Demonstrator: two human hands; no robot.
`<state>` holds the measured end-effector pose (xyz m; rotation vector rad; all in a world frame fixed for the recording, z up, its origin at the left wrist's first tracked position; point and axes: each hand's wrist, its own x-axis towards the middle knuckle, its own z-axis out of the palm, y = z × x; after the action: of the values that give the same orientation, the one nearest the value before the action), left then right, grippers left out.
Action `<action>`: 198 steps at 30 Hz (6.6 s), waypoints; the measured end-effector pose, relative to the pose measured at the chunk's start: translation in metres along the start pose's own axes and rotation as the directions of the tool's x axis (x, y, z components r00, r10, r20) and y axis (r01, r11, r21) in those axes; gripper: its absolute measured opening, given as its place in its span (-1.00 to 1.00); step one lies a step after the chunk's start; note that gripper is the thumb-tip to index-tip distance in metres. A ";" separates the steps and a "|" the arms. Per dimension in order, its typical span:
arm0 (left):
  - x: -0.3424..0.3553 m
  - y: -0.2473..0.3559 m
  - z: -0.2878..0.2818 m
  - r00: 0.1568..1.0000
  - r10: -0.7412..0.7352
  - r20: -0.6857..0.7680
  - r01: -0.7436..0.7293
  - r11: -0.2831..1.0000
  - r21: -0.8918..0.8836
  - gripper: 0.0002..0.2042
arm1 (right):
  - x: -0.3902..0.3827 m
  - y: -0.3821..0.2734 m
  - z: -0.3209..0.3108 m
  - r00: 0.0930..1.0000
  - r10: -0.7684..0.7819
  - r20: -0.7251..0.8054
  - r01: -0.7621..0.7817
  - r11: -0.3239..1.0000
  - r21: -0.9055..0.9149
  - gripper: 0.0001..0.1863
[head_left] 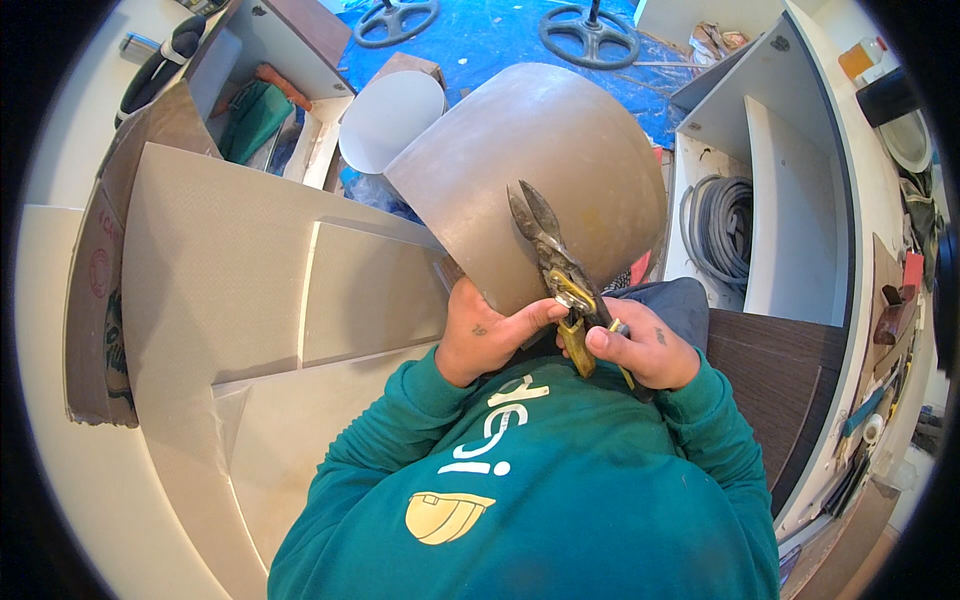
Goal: The person uses tin snips to cut a curved section out of a piece of laminate flooring while sitting on the floor. The person holds the laminate with one hand and cuts along a curved line with the other, then flips the piece to continue cutting.
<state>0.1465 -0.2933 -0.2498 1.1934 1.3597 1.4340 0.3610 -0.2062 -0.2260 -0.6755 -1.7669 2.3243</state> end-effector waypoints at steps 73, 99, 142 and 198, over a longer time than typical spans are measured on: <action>-0.006 -0.020 -0.100 0.915 -0.322 -0.244 0.034 0.663 -0.748 -0.39 | -0.060 -0.005 -0.038 0.917 -0.042 -0.397 -0.214 0.788 -0.577 -0.41; -0.002 -0.003 -0.101 0.920 -0.308 -0.241 0.093 0.771 -0.630 -0.54 | -0.054 0.030 -0.062 0.917 -0.196 -0.347 -0.086 0.752 -0.654 -0.32; -0.029 0.011 -0.095 0.905 -0.321 -0.278 0.137 0.840 -0.525 -0.52 | -0.028 0.046 -0.052 0.868 -0.390 -0.307 0.122 0.766 -0.631 -0.33; -0.032 -0.027 -0.118 0.912 -0.276 -0.305 0.149 0.913 -0.380 -0.52 | -0.027 0.031 -0.046 0.967 0.248 -0.066 -0.235 0.959 0.161 -0.45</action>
<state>0.0373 -0.3493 -0.2772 0.5509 1.3466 1.6937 0.4092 -0.1851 -0.2577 -0.9980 -1.5272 2.5105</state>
